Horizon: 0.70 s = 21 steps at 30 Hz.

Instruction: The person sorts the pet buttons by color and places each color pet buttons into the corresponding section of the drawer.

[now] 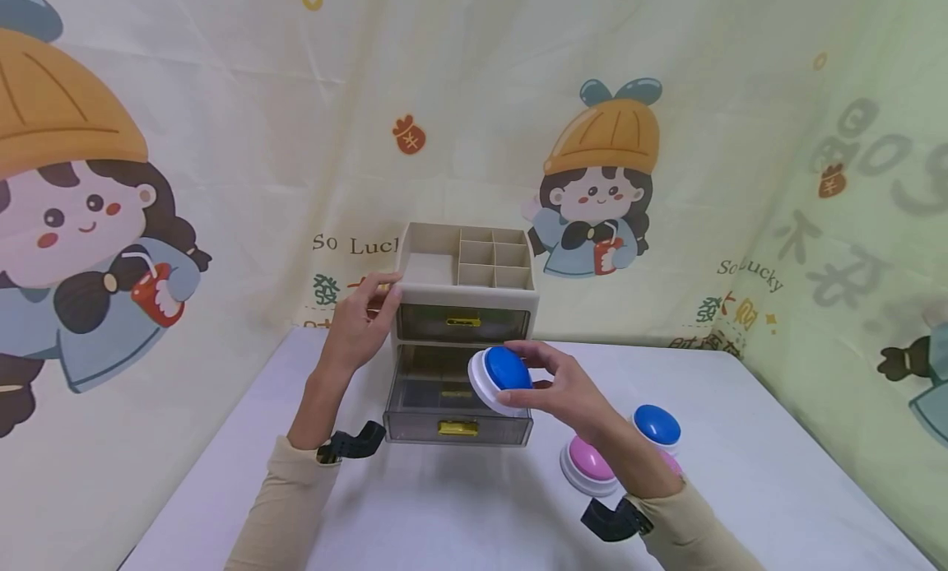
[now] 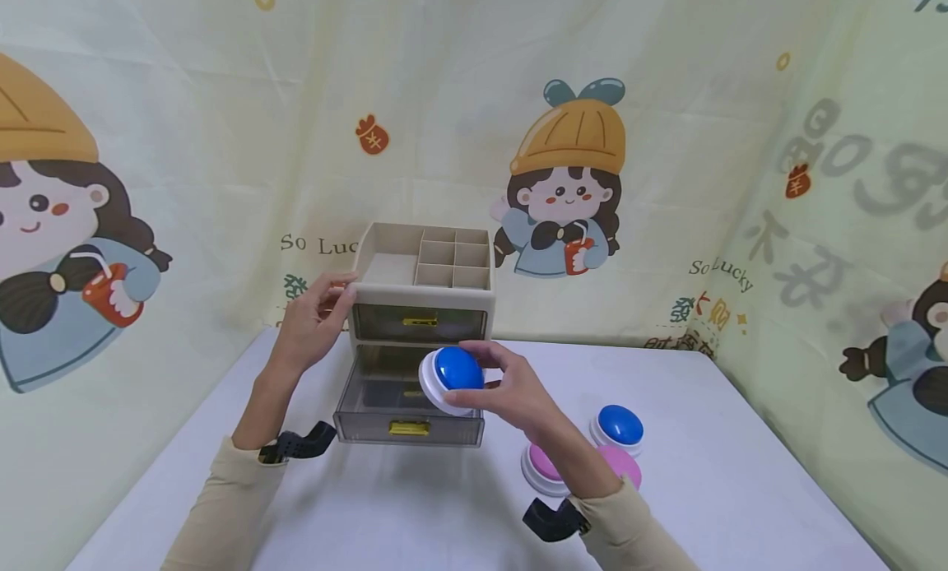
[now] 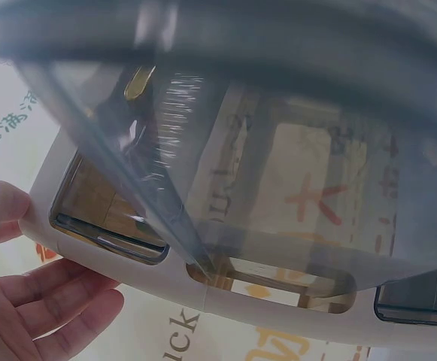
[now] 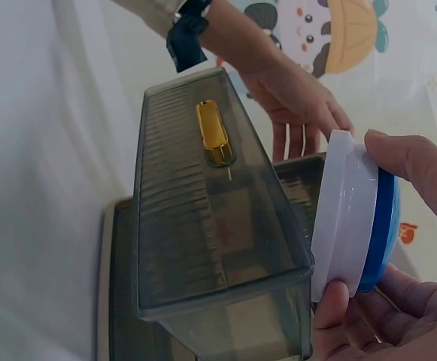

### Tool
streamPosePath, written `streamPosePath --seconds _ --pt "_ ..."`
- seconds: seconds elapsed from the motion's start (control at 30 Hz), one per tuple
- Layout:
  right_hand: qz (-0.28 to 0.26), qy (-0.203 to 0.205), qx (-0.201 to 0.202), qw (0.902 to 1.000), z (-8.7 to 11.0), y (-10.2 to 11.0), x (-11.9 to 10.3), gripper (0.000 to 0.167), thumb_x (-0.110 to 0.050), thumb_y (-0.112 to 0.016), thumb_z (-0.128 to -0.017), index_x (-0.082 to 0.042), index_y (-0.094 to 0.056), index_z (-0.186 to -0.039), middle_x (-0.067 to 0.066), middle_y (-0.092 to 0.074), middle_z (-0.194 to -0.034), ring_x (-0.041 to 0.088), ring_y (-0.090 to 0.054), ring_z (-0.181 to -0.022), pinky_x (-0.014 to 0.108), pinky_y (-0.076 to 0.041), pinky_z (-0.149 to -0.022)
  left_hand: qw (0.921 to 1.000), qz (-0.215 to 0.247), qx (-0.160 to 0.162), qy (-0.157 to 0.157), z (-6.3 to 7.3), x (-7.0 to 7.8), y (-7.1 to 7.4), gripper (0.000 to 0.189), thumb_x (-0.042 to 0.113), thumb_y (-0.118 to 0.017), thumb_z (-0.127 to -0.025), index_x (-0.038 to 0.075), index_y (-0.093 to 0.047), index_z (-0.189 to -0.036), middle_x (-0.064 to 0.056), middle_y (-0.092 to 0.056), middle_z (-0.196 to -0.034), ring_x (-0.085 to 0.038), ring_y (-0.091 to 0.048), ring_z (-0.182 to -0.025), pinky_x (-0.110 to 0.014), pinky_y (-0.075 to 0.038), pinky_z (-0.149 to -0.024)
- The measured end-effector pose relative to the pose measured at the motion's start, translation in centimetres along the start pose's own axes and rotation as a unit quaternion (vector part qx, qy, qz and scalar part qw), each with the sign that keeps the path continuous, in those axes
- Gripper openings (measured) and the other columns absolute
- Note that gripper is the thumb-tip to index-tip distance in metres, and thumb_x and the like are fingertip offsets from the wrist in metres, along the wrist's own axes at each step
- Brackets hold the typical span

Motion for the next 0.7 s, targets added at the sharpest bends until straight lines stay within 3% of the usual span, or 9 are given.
streamPosePath --seconds 0.47,0.7 --pt "-0.008 0.004 -0.014 0.9999 -1.1 -1.5 -0.9 0.077 -0.034 -0.09 -0.076 -0.023 -0.055 -0.144 0.006 -0.054 -0.144 0.036 -0.052 -0.13 0.051 -0.056 -0.096 1.0 -0.002 0.0 -0.002 -0.1 -0.1 -0.1 0.037 0.03 -0.055 -0.106 0.012 -0.06 -0.138 -0.021 -0.072 -0.12 -0.034 -0.071 -0.099 -0.053 -0.058 -0.086" --pt "0.023 0.01 -0.012 0.9996 -1.6 -2.2 -1.2 0.077 -0.032 -0.092 -0.075 -0.024 -0.056 -0.143 0.007 -0.055 -0.143 0.037 -0.054 -0.128 0.052 -0.057 -0.094 1.0 -0.003 0.002 -0.006 -0.1 -0.1 0.0 0.036 0.029 -0.056 -0.106 0.011 -0.061 -0.137 -0.021 -0.072 -0.12 -0.035 -0.072 -0.099 -0.053 -0.058 -0.086"
Point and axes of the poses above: each hand's wrist, its own z-axis away from the middle knuckle, its own y-axis out of the back of the hand, x = y × z, the point moved 1 cm from there along -z, towards the middle knuckle
